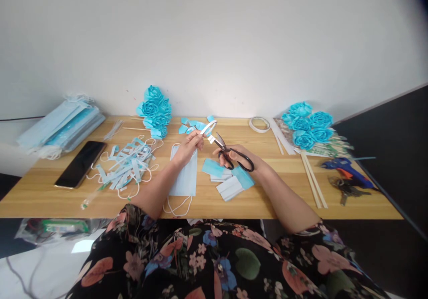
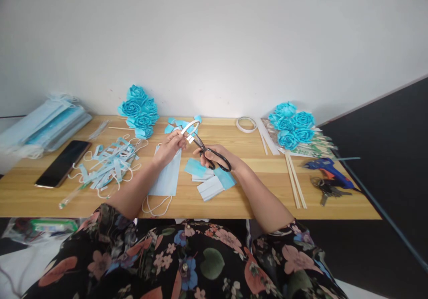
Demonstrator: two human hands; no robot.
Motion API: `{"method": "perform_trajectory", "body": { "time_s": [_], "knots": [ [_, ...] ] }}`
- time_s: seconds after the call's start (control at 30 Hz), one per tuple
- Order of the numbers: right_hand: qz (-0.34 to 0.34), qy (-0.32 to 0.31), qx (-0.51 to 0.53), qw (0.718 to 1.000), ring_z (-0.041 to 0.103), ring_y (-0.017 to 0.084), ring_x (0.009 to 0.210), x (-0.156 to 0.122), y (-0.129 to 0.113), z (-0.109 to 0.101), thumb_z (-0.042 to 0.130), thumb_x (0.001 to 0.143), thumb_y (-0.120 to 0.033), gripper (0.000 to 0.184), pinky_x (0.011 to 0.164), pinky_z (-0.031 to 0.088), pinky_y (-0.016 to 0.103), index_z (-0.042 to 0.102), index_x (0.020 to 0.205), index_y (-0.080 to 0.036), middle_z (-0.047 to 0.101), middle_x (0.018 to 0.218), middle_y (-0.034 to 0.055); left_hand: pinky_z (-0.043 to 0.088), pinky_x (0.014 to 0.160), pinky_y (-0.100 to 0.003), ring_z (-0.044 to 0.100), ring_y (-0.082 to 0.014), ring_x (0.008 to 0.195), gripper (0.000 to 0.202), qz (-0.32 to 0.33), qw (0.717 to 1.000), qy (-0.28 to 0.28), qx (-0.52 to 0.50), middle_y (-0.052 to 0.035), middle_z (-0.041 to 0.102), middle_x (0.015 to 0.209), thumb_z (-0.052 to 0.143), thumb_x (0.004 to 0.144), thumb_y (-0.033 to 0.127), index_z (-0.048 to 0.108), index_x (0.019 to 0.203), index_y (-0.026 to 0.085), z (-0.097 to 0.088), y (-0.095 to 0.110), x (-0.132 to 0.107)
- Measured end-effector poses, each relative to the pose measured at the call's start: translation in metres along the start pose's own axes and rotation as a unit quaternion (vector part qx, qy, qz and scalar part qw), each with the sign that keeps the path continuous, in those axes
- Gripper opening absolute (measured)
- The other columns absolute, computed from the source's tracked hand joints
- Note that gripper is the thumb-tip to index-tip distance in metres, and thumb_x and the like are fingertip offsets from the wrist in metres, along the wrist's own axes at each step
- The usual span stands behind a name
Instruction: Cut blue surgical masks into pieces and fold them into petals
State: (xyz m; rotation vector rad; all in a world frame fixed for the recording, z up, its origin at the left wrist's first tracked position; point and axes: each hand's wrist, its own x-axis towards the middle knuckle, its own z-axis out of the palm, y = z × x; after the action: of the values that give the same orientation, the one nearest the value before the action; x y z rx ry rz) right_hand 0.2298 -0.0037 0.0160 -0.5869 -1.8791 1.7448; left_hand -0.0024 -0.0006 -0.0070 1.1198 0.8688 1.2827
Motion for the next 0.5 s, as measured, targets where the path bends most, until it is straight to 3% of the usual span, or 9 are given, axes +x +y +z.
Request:
{"method": "perform_trajectory", "body": {
  "time_s": [0.17, 0.33, 0.5],
  "knots": [
    [0.041, -0.005, -0.007, 0.999, 0.056, 0.011, 0.061, 0.0009, -0.0034, -0.0002, 0.057, 0.088, -0.069, 0.068, 0.056, 0.045, 0.024, 0.065, 0.114, -0.007, 0.064, 0.079, 0.0058, 0.041, 0.066, -0.026, 0.048, -0.0112, 0.062, 0.039, 0.038, 0.999, -0.023, 0.023, 0.0026, 0.05, 0.061, 0.06, 0.09, 0.054, 0.06, 0.082, 0.017, -0.001, -0.0021, -0.0008],
    [0.06, -0.002, -0.005, 0.998, 0.055, 0.009, 0.057, 0.0006, -0.0051, 0.0001, 0.059, 0.087, -0.068, 0.065, 0.051, 0.046, 0.023, 0.066, 0.113, -0.008, 0.064, 0.079, 0.0048, 0.045, 0.072, -0.027, 0.057, -0.0134, 0.07, 0.04, 0.01, 0.999, -0.041, 0.011, -0.0008, 0.06, 0.071, 0.062, 0.089, 0.056, 0.064, 0.086, 0.016, -0.0024, -0.0049, -0.0022],
    [0.061, -0.01, 0.001, 0.998, 0.053, 0.008, 0.054, 0.0006, -0.0047, 0.0005, 0.059, 0.088, -0.066, 0.065, 0.048, 0.043, 0.022, 0.065, 0.113, -0.007, 0.063, 0.077, 0.004, 0.047, 0.076, -0.029, 0.058, -0.0163, 0.079, 0.042, -0.007, 0.998, -0.054, 0.014, -0.003, 0.061, 0.082, 0.065, 0.085, 0.058, 0.066, 0.089, 0.016, 0.0002, -0.0019, -0.0041]
  ]
}}
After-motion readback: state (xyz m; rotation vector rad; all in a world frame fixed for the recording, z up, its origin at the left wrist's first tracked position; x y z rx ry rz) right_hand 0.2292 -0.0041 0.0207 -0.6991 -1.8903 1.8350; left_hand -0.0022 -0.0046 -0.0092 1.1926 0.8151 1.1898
